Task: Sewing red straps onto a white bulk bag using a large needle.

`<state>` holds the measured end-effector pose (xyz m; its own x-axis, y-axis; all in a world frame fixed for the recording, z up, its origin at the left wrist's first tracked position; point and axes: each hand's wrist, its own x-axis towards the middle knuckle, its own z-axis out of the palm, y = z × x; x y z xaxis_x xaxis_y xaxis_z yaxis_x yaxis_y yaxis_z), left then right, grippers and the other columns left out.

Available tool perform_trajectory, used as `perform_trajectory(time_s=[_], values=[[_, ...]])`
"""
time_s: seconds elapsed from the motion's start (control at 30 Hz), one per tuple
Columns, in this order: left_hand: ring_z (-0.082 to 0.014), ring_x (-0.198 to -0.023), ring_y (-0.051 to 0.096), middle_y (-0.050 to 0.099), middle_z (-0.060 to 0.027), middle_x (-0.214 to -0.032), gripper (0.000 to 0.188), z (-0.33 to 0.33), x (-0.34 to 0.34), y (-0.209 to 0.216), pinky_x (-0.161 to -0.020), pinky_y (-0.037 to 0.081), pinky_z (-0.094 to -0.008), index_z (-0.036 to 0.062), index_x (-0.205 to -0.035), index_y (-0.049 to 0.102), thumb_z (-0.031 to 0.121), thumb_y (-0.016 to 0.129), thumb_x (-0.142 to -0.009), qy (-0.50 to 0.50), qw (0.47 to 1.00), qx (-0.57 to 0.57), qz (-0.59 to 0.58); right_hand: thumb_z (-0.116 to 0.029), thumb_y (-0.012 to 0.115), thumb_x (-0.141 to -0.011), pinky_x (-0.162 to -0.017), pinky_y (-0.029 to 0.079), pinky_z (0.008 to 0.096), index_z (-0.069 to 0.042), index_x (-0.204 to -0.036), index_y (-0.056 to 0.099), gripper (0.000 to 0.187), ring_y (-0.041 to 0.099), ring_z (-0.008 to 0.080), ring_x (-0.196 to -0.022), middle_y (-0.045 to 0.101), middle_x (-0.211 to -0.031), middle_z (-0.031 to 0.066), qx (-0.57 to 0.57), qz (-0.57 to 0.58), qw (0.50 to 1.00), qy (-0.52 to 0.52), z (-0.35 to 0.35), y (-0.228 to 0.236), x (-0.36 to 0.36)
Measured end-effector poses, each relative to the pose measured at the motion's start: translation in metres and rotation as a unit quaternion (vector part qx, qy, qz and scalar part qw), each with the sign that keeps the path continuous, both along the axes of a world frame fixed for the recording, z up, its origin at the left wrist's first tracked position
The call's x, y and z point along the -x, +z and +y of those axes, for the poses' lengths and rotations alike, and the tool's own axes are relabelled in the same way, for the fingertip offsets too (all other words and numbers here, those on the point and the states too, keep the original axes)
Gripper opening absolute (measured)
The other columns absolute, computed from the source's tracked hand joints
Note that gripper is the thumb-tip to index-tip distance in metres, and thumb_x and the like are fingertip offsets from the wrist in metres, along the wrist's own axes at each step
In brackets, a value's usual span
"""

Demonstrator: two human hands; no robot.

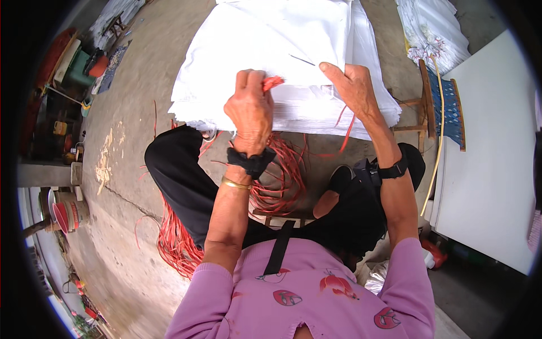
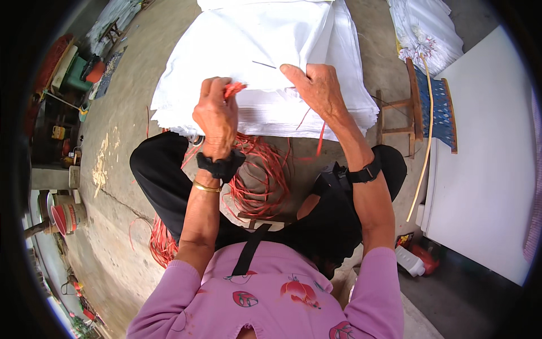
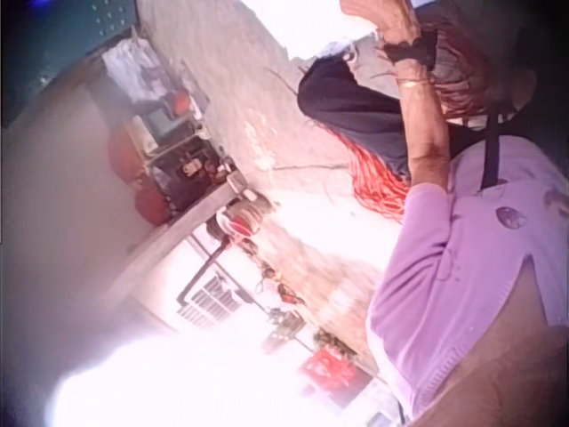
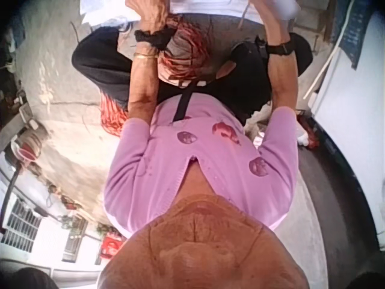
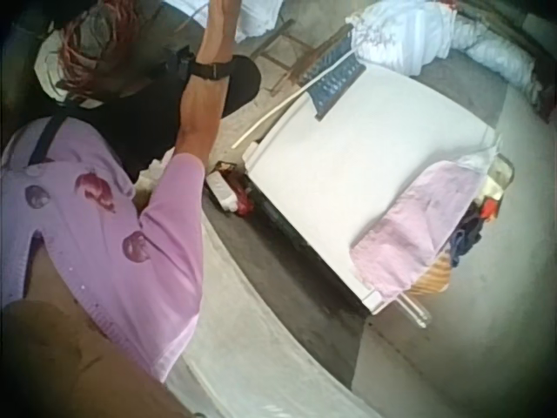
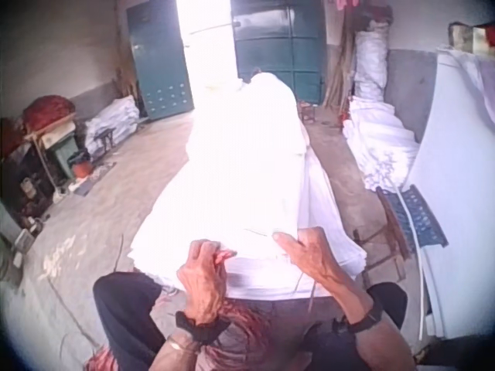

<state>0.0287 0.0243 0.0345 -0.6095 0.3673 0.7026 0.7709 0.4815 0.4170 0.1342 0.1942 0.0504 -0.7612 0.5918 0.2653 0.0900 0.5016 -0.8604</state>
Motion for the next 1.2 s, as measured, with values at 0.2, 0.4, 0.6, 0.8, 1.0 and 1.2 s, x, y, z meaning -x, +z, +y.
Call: perform_trajectory(time_s=[0.2,0.4,0.6,0.8,1.0,1.2], values=[[-0.0271,-0.061,0.059,0.059,-0.0074,-0.075,0.018,0.01,-0.001,0.012,-0.051,0.046,-0.0347,0.0091,-0.084,0.06,0.001,0.067,-0.069,-0.019,0.998,-0.052,0.024,-0.04,0.065,-0.081,-0.041,0.034,0.0373,0.003,-0.048,0.051,0.056,0.038,0.0198,-0.037,0.04,-0.04,0.0146,-0.353,-0.05,0.934,-0.008,0.009,-0.007,0.004],[-0.0298,-0.054,0.054,0.053,-0.0074,-0.07,0.017,0.051,-0.028,-0.006,-0.047,0.045,-0.038,0.0099,-0.083,0.056,0.003,0.064,-0.07,-0.082,0.994,-0.071,0.007,-0.058,0.053,-0.084,-0.049,0.037,0.0319,0.0,-0.051,0.049,0.067,0.042,0.0118,-0.052,0.042,-0.046,0.0034,0.185,0.016,0.982,0.026,-0.022,-0.019,0.04],[-0.0258,-0.075,0.064,0.058,-0.0086,-0.112,0.039,0.016,-0.008,0.013,-0.058,0.052,-0.034,0.0121,-0.109,0.057,0.004,0.068,-0.072,0.0,0.997,-0.07,0.017,-0.042,0.065,-0.079,-0.041,0.031,0.0265,-0.006,-0.053,0.05,0.048,0.037,0.0075,-0.048,0.043,-0.052,-0.0017,0.189,0.013,0.981,0.032,-0.013,0.0,0.045],[-0.028,-0.066,0.061,0.062,-0.0066,-0.085,0.021,-0.021,0.039,0.008,-0.054,0.047,-0.0358,0.009,-0.088,0.06,0.001,0.067,-0.07,0.05,0.999,-0.006,0.018,-0.042,0.067,-0.078,-0.036,0.029,0.0303,-0.002,-0.043,0.04,0.06,0.032,0.0094,-0.041,0.032,-0.041,0.0008,-0.048,-0.069,0.996,0.028,0.0,-0.007,0.046],[-0.0291,-0.058,0.058,0.059,-0.0081,-0.094,0.024,-0.013,0.028,0.015,-0.05,0.046,-0.0369,0.0104,-0.094,0.056,0.01,0.068,-0.073,-0.08,0.995,-0.065,0.012,-0.043,0.067,-0.078,-0.035,0.029,0.033,0.001,-0.043,0.036,0.064,0.032,0.0111,-0.039,0.03,-0.04,0.0039,-0.097,-0.053,0.994,0.017,0.002,-0.009,0.046],[-0.0289,-0.068,0.061,0.061,-0.0036,-0.094,0.023,-0.022,0.038,0.0,-0.055,0.049,-0.0368,0.0107,-0.093,0.06,0.007,0.068,-0.071,0.026,1.0,0.004,0.01,-0.04,0.067,-0.079,-0.036,0.03,0.0332,0.001,-0.044,0.039,0.061,0.034,0.0118,-0.039,0.03,-0.04,0.0052,-0.006,-0.051,0.999,0.016,-0.004,0.006,0.047]])
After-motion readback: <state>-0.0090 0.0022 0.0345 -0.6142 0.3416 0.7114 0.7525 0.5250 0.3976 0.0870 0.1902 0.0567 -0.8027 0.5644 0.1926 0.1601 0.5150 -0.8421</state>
